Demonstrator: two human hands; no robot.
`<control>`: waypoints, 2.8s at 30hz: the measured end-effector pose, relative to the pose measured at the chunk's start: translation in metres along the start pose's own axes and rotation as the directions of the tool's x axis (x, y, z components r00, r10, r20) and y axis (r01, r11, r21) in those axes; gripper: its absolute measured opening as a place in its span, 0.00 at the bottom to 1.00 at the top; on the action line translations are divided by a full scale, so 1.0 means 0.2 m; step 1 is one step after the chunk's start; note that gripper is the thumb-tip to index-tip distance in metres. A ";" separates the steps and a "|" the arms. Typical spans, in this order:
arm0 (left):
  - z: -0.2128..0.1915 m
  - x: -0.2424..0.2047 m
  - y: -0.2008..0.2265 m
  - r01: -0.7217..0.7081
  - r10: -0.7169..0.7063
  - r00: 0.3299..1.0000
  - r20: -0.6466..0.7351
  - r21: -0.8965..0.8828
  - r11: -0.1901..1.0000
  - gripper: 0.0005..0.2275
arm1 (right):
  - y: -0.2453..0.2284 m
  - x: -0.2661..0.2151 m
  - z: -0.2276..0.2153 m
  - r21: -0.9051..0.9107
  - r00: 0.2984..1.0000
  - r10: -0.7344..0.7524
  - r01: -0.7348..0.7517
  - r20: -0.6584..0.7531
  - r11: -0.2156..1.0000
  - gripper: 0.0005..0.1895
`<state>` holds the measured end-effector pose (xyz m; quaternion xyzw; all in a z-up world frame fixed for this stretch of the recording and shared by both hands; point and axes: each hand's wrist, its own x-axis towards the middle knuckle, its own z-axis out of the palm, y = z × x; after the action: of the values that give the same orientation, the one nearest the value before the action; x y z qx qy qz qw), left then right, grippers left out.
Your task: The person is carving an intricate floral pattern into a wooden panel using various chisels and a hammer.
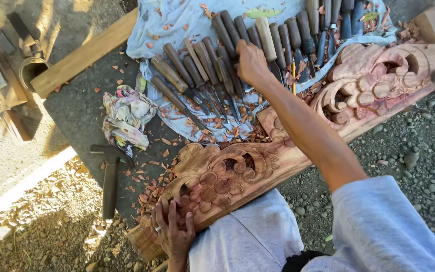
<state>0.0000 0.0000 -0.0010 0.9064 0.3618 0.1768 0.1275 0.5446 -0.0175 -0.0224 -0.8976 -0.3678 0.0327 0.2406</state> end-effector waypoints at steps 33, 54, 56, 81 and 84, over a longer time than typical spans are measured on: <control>0.00 -0.06 0.02 0.014 -0.024 0.988 -0.155 -0.066 0.998 0.17 | -0.13 0.15 0.10 -0.081 0.979 0.199 -0.195 0.047 0.977 0.23; -0.11 -0.03 0.00 0.070 -0.091 0.978 -0.188 -0.115 0.991 0.17 | 0.08 0.06 0.19 -0.401 0.987 0.024 0.043 0.159 0.915 0.37; -0.12 -0.09 0.00 0.119 -0.127 0.976 -0.177 -0.054 0.991 0.17 | 0.28 0.04 0.25 -0.449 0.965 0.119 -0.002 0.232 0.893 0.58; -0.55 -0.56 0.12 0.480 -0.176 0.841 0.512 -0.855 -0.197 0.24 | -0.99 -1.48 -0.21 0.590 0.495 -0.737 0.450 0.460 0.670 0.20; -0.60 -0.69 0.37 0.638 -0.169 0.749 0.641 -0.766 -0.081 0.25 | -1.13 -1.49 -0.03 0.780 0.053 -0.962 0.573 0.269 0.250 0.24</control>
<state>-0.0976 -0.1372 0.1031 0.4279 0.3758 0.1590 0.8065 0.1828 -0.0828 0.0504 -0.3350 -0.8432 0.3341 0.2555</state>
